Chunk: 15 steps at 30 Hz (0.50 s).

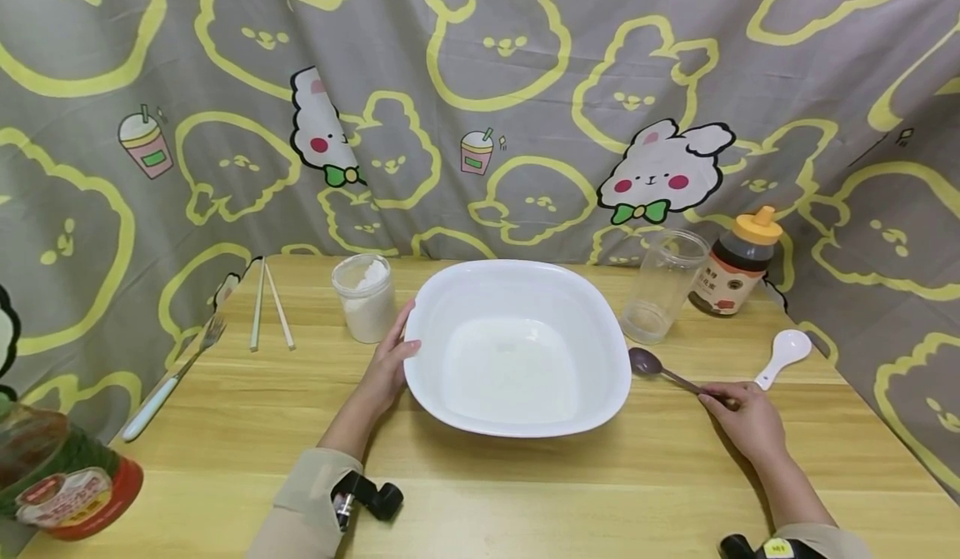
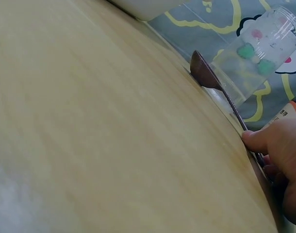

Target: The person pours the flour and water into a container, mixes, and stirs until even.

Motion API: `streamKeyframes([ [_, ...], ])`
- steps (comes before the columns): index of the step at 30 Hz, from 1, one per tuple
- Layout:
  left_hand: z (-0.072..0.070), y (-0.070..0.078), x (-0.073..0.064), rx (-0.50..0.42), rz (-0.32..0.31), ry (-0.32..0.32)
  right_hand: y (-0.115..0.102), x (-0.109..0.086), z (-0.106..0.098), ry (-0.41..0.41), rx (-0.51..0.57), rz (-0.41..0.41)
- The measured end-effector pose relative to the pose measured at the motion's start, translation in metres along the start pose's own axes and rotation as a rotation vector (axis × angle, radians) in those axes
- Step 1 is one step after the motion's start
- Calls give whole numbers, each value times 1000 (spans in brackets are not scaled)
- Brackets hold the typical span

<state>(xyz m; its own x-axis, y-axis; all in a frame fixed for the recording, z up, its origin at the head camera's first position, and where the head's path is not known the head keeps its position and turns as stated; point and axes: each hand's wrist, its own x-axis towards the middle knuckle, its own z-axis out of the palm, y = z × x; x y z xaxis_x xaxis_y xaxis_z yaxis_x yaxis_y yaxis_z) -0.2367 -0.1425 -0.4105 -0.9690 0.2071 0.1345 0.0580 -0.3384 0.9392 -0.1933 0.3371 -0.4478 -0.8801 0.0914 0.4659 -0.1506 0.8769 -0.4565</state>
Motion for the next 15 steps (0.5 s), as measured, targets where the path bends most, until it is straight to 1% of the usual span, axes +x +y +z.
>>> streamKeyframes([
  [4, -1, 1, -1, 5, -21, 6, 0, 1, -2, -39, 38, 18],
  [6, -1, 2, -1, 9, -34, 10, -3, 2, -5, -58, 78, 43],
  [9, -3, 5, -2, 27, -54, 17, -14, 5, -14, -82, 140, 96],
  [11, -7, 7, -1, 48, -62, 16, -26, 9, -21, -101, 192, 120],
  [13, -11, 11, 0, 98, -57, 4, -40, 14, -30, -115, 226, 100],
  [15, -13, 20, 2, 184, -51, -8, -57, 21, -37, -126, 249, 39],
])
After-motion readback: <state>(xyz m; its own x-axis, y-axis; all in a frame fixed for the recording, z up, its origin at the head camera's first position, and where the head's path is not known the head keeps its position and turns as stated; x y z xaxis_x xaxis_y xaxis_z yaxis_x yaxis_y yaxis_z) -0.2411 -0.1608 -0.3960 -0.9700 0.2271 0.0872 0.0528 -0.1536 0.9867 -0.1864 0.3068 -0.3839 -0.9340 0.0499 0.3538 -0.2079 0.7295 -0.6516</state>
